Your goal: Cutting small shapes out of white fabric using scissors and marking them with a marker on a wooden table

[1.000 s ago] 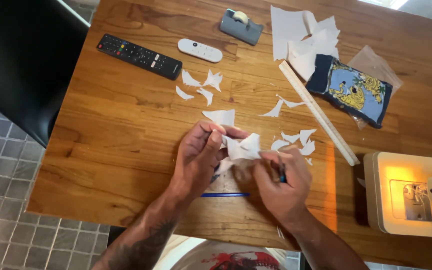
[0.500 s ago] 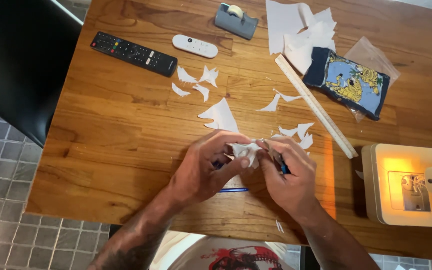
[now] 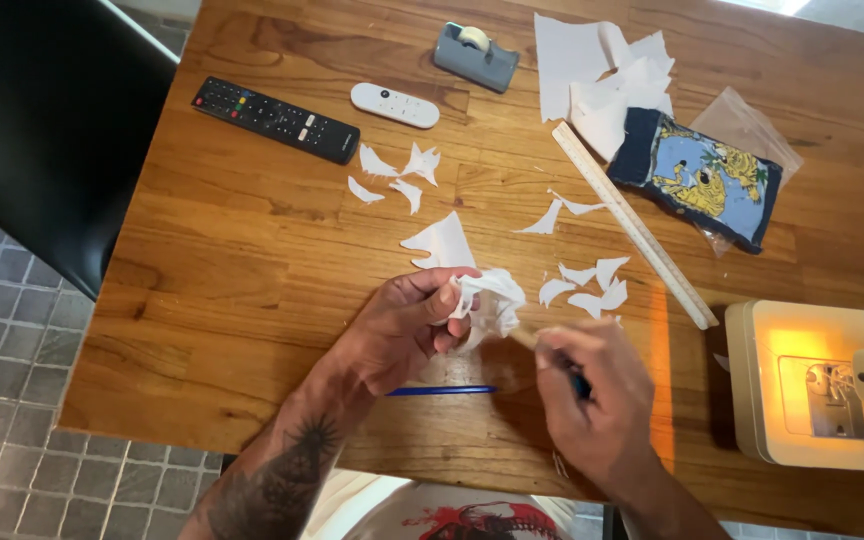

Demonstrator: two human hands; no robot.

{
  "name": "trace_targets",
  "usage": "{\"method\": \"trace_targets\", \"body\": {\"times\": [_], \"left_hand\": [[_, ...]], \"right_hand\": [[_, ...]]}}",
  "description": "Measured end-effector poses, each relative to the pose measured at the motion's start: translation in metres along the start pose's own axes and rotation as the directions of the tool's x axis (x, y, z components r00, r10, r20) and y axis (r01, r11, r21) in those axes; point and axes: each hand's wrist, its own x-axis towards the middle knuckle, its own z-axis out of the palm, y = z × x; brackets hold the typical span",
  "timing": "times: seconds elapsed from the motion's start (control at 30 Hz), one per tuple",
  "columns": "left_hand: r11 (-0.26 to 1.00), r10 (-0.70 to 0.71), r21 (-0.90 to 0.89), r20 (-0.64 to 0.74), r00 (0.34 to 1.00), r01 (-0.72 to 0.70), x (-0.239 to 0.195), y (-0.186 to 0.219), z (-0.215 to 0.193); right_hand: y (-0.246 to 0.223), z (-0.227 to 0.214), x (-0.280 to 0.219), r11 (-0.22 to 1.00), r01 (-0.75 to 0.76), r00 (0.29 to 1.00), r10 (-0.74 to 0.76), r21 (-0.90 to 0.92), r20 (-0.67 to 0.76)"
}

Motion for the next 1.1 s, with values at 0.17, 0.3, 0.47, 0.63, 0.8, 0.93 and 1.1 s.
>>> {"method": "trace_targets", "body": {"times": [0.17,0.3,0.47,0.63,0.8,0.93,1.1], "left_hand": [[0.999,0.005,0.033,0.026,1.000,-0.006,0.001,-0.003,-0.002],[0.994,0.052,0.097,0.053,0.997,-0.057,0.001,-0.007,-0.002],[0.989,0.101,0.109,0.039,0.994,-0.105,-0.008,0.000,0.006],[0.986,0.113,0.123,0.025,0.993,-0.115,-0.012,0.002,0.010],[0.935,0.165,0.305,0.074,0.984,-0.180,-0.017,0.000,0.025],[0.907,0.175,0.377,0.069,0.982,-0.189,-0.021,0.000,0.036],[0.798,0.377,0.515,-0.020,0.926,-0.314,-0.030,0.012,0.049]], "right_hand": [[0.002,0.007,-0.017,0.995,-0.052,0.998,0.053,-0.091,0.017],[0.003,0.013,-0.018,0.983,-0.025,1.000,0.021,-0.181,-0.023],[0.001,0.014,-0.019,0.977,-0.008,0.999,0.000,-0.215,-0.038],[-0.001,0.015,-0.019,0.975,-0.006,0.998,-0.008,-0.224,-0.060],[0.007,0.023,-0.024,0.982,0.019,0.992,-0.041,-0.187,-0.118],[0.010,0.030,-0.031,0.992,-0.038,0.992,0.023,-0.122,-0.121],[0.006,0.025,-0.032,0.991,-0.116,0.988,0.109,-0.065,-0.106]]}}
